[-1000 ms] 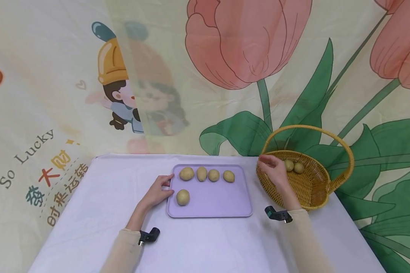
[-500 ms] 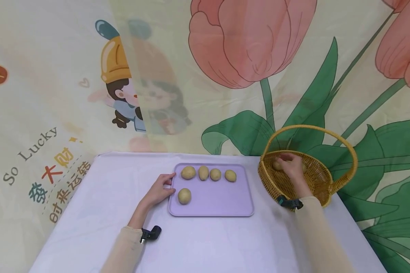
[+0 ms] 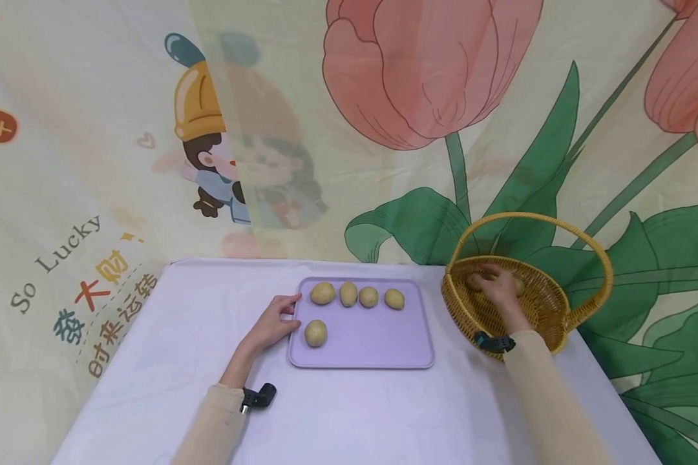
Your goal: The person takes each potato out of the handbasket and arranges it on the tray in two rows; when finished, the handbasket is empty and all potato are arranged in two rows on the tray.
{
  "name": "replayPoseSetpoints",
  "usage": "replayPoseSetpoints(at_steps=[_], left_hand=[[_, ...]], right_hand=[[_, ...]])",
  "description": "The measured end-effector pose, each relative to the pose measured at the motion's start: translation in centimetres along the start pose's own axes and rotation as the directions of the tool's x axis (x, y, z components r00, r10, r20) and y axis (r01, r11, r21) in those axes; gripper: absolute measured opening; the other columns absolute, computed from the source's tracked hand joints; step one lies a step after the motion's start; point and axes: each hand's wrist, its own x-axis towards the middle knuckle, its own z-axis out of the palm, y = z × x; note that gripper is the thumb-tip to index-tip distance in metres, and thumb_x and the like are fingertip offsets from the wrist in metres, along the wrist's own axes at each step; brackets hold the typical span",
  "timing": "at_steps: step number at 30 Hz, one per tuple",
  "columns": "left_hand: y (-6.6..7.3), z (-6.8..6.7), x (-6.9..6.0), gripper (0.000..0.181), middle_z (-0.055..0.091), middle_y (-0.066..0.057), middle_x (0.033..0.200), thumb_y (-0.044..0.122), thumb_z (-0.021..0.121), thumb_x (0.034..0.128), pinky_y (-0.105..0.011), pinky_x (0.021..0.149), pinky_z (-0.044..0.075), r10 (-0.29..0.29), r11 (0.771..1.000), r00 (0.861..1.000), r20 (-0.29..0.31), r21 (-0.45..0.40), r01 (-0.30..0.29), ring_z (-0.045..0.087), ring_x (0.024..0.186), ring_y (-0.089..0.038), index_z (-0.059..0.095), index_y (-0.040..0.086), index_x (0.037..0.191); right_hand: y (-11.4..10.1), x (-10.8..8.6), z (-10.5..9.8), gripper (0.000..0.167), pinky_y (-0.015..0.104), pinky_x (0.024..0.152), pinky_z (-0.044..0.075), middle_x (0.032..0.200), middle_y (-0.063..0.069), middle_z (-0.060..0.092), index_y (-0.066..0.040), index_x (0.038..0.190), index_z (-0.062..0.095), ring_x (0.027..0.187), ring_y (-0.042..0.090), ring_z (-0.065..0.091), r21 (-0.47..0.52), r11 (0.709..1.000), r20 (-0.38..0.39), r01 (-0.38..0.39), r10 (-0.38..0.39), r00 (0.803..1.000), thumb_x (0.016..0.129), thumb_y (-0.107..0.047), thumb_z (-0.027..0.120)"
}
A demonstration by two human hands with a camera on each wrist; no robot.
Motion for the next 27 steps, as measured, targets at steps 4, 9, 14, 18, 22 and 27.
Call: replayPoseSetpoints(at_steps=[4,9,14,18,22,27], left_hand=[[0.2,-0.1,0.1,0.063,0.046,-0.027,0.124,-0.005,0.07,0.0801,-0.043,0.094,0.047,0.018,1.0,1.0,0.002,-0.004,-0.018,0.055,0.107,-0.037,0.048,-0.01,0.139],[0.2,-0.2,0.1,0.062,0.046,-0.027,0.125,-0.005,0.069,0.081,-0.044,0.095,0.047,0.003,1.0,1.0,0.003,0.004,-0.003,0.055,0.108,-0.037,0.048,-0.009,0.139],[0.2,-0.1,0.0,0.062,0.046,-0.028,0.126,-0.005,0.069,0.0814,-0.044,0.095,0.047,0.004,1.0,1.0,0.009,-0.008,-0.004,0.055,0.109,-0.037,0.047,-0.009,0.14],[0.2,-0.2,-0.1,0.062,0.046,-0.028,0.127,-0.006,0.069,0.0813,-0.043,0.093,0.049,0.015,1.0,1.0,0.011,-0.027,-0.014,0.055,0.109,-0.039,0.047,-0.01,0.139],[0.1,-0.2,-0.1,0.061,0.045,-0.029,0.127,-0.006,0.07,0.0813,-0.04,0.089,0.05,0.017,0.999,1.0,0.015,-0.034,-0.017,0.055,0.109,-0.039,0.048,-0.01,0.138],[0.0,-0.1,-0.1,0.061,0.045,-0.029,0.127,-0.005,0.07,0.0816,-0.04,0.088,0.051,0.019,0.999,1.0,0.015,-0.033,-0.018,0.054,0.109,-0.04,0.048,-0.01,0.139]], right_hand=[[0.5,0.0,0.2,0.048,0.058,0.103,0.037,0.141,0.038,0.037,0.017,0.14,0.038,0.131,0.051,0.035,-0.018,1.0,0.025,-0.019,0.019,0.999,0.098,-0.004,0.048],[0.6,0.2,0.5,0.046,0.058,0.103,0.037,0.14,0.037,0.04,0.016,0.138,0.043,0.13,0.05,0.037,-0.004,0.999,-0.01,-0.038,0.038,0.999,0.097,-0.002,0.051],[0.6,0.2,0.8,0.043,0.054,0.095,0.043,0.132,0.035,0.048,0.015,0.132,0.05,0.122,0.048,0.046,0.017,0.998,-0.083,-0.057,0.058,0.995,0.093,-0.002,0.057],[0.6,0.1,1.0,0.037,0.047,0.082,0.048,0.122,0.032,0.055,0.013,0.122,0.059,0.107,0.044,0.053,0.007,0.996,-0.167,-0.092,0.092,0.982,0.09,-0.005,0.064],[0.4,0.0,1.2,0.034,0.045,0.079,0.046,0.12,0.029,0.056,0.011,0.116,0.062,0.103,0.041,0.054,0.005,0.993,-0.216,-0.121,0.119,0.969,0.087,-0.007,0.067],[0.6,-0.1,1.3,0.039,0.051,0.091,0.042,0.126,0.03,0.051,0.013,0.12,0.058,0.114,0.044,0.047,0.059,0.988,-0.185,-0.144,0.152,0.971,0.088,-0.006,0.066]])
